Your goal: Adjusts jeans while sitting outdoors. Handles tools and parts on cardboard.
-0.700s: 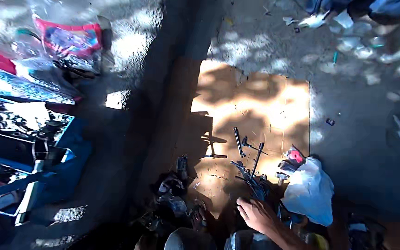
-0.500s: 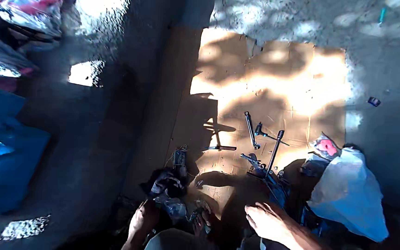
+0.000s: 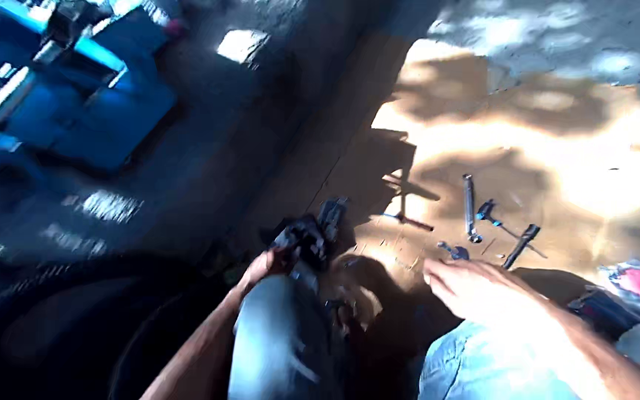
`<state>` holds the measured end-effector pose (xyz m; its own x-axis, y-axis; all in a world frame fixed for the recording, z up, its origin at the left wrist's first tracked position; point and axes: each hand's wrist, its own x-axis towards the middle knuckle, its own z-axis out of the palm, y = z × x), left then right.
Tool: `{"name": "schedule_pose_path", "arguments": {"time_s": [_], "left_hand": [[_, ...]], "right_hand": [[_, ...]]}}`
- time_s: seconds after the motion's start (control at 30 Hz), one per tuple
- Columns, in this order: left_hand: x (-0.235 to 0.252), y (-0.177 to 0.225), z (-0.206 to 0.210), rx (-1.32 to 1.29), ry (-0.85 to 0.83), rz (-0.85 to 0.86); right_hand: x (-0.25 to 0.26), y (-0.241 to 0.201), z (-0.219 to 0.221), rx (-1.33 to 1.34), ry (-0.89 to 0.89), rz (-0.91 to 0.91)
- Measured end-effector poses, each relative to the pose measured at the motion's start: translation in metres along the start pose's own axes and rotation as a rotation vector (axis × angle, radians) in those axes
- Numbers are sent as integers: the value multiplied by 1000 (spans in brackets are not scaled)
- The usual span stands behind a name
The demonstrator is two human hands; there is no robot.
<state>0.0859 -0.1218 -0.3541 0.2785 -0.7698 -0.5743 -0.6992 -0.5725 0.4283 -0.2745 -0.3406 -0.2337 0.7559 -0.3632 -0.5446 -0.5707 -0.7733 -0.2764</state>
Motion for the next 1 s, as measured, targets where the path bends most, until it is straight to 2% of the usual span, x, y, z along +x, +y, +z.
{"name": "schedule_pose_path", "arguments": {"time_s": [0.1, 0.2, 0.3, 0.4, 0.47, 0.53, 0.67, 0.77, 1.0], "left_hand": [[-69, -17, -10, -132, 207, 84], [-178, 5, -2, -209, 345, -34], [-269, 6, 27, -218, 332, -66], [-338, 4, 71, -423, 257, -73], [-368, 12, 101, -603, 200, -61], [-382, 25, 131, -682, 191, -44], [-383, 40, 179, -371, 498, -129], [-381, 37, 191, -182, 659, -130], [-384, 51, 202, -257, 698, -156]], "right_hand": [[-4, -6, 18, -68, 217, -227], [-17, -10, 20, -122, 248, -229], [-24, -20, 12, -159, 251, -220], [-26, -34, 9, -151, 223, -202], [-26, -46, 2, -138, 229, -191], [-22, -55, -1, -127, 240, -205], [1, -58, 3, -104, 267, -323], [8, -63, 2, -139, 260, -285], [5, -79, -4, -184, 205, -277]]}}
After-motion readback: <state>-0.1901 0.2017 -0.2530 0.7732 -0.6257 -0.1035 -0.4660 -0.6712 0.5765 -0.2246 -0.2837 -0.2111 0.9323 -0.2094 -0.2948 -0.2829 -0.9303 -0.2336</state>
